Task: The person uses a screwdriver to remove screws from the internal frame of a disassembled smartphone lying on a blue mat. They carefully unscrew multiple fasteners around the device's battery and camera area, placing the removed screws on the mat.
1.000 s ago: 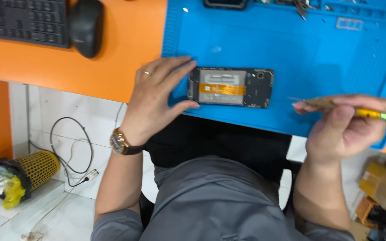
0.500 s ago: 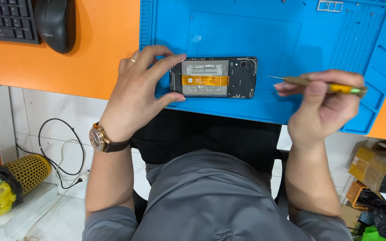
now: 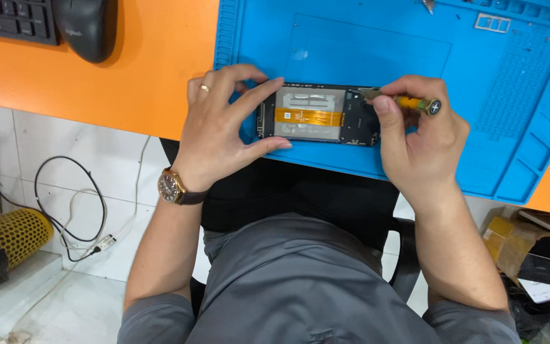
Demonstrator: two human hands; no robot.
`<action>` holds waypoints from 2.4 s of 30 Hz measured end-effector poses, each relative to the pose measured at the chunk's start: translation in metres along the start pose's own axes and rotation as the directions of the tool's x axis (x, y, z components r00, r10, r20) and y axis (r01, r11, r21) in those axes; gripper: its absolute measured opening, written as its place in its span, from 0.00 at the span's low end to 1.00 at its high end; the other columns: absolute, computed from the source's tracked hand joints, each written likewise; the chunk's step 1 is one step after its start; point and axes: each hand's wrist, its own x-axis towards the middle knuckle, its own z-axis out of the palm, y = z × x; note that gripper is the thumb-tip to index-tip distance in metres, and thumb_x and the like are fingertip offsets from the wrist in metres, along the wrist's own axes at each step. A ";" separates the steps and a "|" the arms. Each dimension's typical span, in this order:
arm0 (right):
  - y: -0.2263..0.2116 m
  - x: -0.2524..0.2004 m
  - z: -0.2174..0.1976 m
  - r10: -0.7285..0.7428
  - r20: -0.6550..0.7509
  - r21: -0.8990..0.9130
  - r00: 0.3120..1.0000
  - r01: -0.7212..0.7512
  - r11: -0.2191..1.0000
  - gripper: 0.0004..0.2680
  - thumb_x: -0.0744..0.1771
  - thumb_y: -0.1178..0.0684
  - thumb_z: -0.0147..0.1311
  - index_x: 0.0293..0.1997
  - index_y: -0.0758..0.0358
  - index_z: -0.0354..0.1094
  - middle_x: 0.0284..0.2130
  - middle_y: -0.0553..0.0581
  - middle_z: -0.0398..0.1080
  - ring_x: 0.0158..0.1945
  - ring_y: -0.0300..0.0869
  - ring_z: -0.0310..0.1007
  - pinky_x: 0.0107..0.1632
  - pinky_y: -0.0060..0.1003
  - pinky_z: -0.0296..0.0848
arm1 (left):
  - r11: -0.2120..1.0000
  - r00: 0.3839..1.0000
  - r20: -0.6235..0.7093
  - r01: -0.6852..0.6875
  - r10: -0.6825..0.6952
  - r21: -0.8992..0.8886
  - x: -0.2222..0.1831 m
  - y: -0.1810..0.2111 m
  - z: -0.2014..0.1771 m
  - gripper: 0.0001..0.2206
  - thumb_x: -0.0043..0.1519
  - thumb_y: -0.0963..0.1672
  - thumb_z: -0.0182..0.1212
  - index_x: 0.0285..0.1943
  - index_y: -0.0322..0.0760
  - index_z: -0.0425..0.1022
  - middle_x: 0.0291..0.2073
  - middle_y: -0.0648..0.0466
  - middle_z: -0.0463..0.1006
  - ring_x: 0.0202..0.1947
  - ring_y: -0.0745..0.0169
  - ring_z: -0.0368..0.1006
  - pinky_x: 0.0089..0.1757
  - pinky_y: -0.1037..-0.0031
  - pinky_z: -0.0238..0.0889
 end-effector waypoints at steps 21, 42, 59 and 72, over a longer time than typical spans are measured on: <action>-0.040 0.086 -0.048 0.005 0.702 -0.690 0.712 0.679 0.249 0.06 0.79 0.32 0.47 0.57 0.30 0.67 0.41 0.31 0.76 0.35 0.35 0.82 0.29 0.32 0.72 | 0.999 0.999 -0.036 -0.015 0.017 0.046 -0.006 -0.006 0.011 0.38 0.66 0.65 0.68 0.78 0.51 0.64 0.67 0.54 0.72 0.63 0.49 0.70 0.55 0.57 0.59; -0.025 0.081 -0.045 0.043 0.698 -0.715 0.715 0.692 0.096 0.17 0.82 0.24 0.40 0.44 0.34 0.65 0.32 0.34 0.70 0.36 0.37 0.81 0.31 0.31 0.65 | 0.999 0.999 -0.033 -0.014 0.016 0.051 -0.007 -0.007 0.013 0.38 0.67 0.66 0.65 0.79 0.52 0.63 0.68 0.54 0.72 0.63 0.49 0.70 0.54 0.58 0.60; -0.033 0.075 -0.043 0.000 0.649 -0.760 0.760 0.649 0.043 0.19 0.83 0.22 0.39 0.45 0.32 0.68 0.33 0.34 0.66 0.30 0.33 0.73 0.27 0.30 0.62 | 0.999 0.999 -0.050 -0.013 0.015 0.042 -0.008 -0.007 0.014 0.38 0.66 0.65 0.70 0.79 0.52 0.63 0.67 0.54 0.73 0.61 0.51 0.70 0.57 0.54 0.61; -0.041 0.076 -0.038 -0.009 0.649 -0.748 0.760 0.641 0.175 0.15 0.80 0.29 0.47 0.41 0.37 0.66 0.33 0.38 0.73 0.33 0.36 0.79 0.25 0.31 0.67 | 0.999 0.998 -0.053 -0.012 0.014 0.041 -0.006 -0.003 0.010 0.37 0.65 0.64 0.69 0.78 0.50 0.66 0.66 0.53 0.72 0.58 0.52 0.71 0.56 0.55 0.60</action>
